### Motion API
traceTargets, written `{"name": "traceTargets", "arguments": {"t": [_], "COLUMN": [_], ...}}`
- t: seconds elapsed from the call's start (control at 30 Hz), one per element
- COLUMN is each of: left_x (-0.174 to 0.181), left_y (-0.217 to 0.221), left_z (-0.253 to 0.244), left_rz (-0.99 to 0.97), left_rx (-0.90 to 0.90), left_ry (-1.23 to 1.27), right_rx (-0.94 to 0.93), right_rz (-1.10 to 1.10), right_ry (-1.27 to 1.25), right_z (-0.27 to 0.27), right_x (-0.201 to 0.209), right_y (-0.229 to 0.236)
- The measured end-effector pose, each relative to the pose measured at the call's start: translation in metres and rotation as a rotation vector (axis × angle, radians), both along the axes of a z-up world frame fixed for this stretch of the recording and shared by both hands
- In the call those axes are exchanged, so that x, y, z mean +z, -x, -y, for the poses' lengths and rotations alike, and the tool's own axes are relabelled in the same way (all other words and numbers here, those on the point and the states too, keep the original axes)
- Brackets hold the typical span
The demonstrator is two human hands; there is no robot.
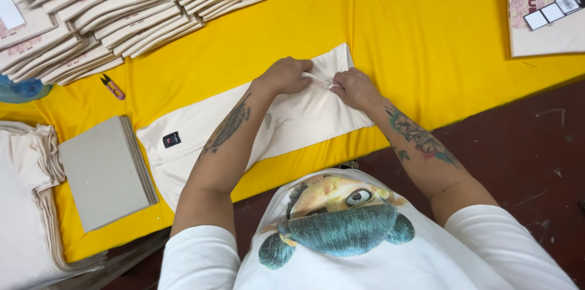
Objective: Folding white t-shirts using a cardboard template to ensure uniform size and stacking them on a work table.
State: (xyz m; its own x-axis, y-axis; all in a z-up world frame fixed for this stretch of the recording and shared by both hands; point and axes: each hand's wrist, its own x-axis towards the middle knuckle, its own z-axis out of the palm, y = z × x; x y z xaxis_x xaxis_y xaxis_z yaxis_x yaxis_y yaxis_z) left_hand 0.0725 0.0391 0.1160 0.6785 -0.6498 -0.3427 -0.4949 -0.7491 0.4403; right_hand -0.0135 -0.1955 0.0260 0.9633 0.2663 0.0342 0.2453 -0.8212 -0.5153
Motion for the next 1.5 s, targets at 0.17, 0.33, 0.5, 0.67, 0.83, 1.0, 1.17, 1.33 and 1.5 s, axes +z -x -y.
{"name": "traceTargets", "arguments": {"t": [0.17,0.33,0.5,0.67,0.83,1.0,1.17,1.33,1.5], "left_x": [0.065,-0.029,-0.076,-0.087,-0.022,-0.070,-0.090,-0.089,-0.071], "left_y": [0.061,0.198,0.295,0.253,0.193,0.211,0.227,0.223,0.166], "left_z": [-0.037,-0.136,-0.261,-0.375,-0.398,-0.396,-0.395,-0.420,-0.425], "left_rz": [-0.096,0.196,0.465,0.587,0.811,0.652,0.656,0.602,0.808], "left_rx": [0.201,0.373,0.533,0.606,0.778,1.042,1.056,1.024,0.861], "left_ry": [0.432,0.249,-0.204,-0.348,-0.239,0.013,-0.089,-0.230,-0.043], "right_rx": [-0.050,-0.029,-0.058,0.012,0.063,-0.016,-0.031,0.004,0.018], "right_rz": [-0.050,0.056,0.266,0.460,0.508,0.523,0.511,0.557,0.544], "right_ry": [0.092,0.117,0.207,0.200,0.124,0.272,0.382,0.427,0.467], "right_z": [-0.002,0.004,0.011,0.016,0.010,0.016,0.020,0.020,0.025], "right_x": [-0.011,-0.032,-0.052,-0.052,-0.033,-0.046,-0.052,-0.048,-0.049], "right_y": [-0.010,-0.007,-0.001,0.004,0.018,0.019,0.020,0.017,0.015]}}
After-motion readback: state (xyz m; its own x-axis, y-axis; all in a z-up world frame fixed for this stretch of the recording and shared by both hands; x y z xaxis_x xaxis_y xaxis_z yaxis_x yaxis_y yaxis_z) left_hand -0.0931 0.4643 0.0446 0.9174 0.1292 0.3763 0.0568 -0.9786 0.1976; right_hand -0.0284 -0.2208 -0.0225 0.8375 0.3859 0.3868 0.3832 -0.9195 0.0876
